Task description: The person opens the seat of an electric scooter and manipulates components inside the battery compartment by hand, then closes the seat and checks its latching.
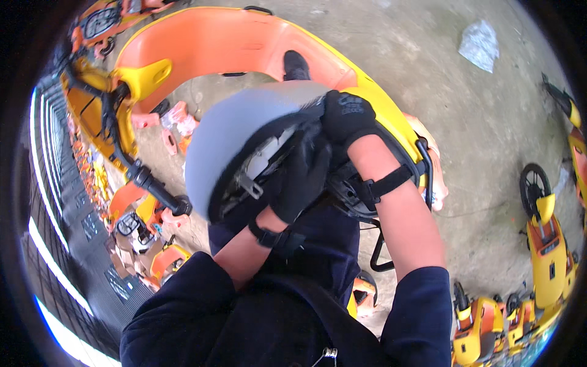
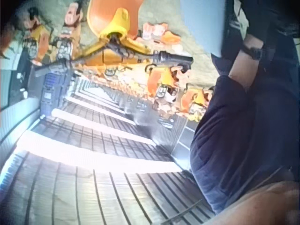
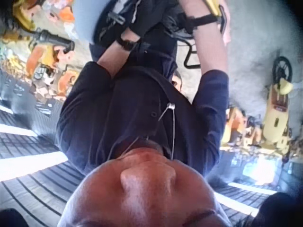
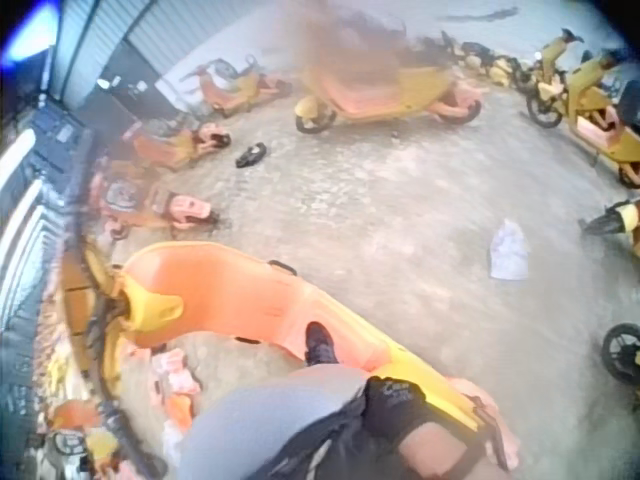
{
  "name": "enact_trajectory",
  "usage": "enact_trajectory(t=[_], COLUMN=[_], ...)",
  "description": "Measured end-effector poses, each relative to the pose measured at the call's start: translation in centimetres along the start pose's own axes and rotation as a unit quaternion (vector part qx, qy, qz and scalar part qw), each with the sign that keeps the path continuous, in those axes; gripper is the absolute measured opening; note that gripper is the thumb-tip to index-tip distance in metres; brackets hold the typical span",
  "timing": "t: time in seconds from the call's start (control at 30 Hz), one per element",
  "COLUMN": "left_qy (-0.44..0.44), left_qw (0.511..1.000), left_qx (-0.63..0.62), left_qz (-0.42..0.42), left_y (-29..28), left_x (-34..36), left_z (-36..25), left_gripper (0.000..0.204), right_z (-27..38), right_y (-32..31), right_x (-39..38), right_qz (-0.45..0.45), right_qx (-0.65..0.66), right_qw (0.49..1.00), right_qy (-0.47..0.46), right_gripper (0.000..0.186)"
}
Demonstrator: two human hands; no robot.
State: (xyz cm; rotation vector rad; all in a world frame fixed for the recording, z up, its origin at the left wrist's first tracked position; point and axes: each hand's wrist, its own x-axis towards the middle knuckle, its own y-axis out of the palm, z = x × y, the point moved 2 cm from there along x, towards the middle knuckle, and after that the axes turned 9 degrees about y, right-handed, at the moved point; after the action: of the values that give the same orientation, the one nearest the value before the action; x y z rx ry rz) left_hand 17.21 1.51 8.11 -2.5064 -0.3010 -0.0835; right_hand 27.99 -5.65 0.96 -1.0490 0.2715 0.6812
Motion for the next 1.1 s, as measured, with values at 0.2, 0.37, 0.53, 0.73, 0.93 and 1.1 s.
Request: enact_trajectory(t=[0.2,0.37,0.53,0.73,0.93,1.1], left_qy=[0.115,-0.058,-0.23,-0.083,-0.071,-0.262], left_qw=[0.907,0.968,0.973,0.993,0.997,0.96], left_qx=[0.071,-0.03,-0.023,0.015,0.006,-0.056], left_qz=[0.399,0.242,-0.03,0.087,0.023,0.079], left_y=[-11.5,-13.3,-12.3,-12.0,-9.1,-9.9], left_x=[-10.7,-9.5,-9.4,-9.8,-9.1,-8.0], left_z=[4.0,6.8,7.5,9.5,12.2,10.1], left_gripper=[0.019,0.018,0.016,0.026,0.03,0.034], right_z=[0.6,2.9,4.2,16.0,19.5,19.4], right_y=[-0.5,-1.5,1.2,3.8,5.9,4.5], right_x=[1.1,-0.9,-7.2,-15.3,-13.1,-12.6], right_qz=[0.039,-0.029,0.067,0.02,-0.081,-0.105], right_qx=[0.01,0.039,0.086,0.175,-0.014,-0.037], right_qw=[0.996,0.994,0.994,0.971,0.985,0.975], right_qy=[0.078,0.096,-0.001,-0.16,-0.154,-0.192], right_gripper=[0.031,0.04,0.031,0.029,0.037,0.035])
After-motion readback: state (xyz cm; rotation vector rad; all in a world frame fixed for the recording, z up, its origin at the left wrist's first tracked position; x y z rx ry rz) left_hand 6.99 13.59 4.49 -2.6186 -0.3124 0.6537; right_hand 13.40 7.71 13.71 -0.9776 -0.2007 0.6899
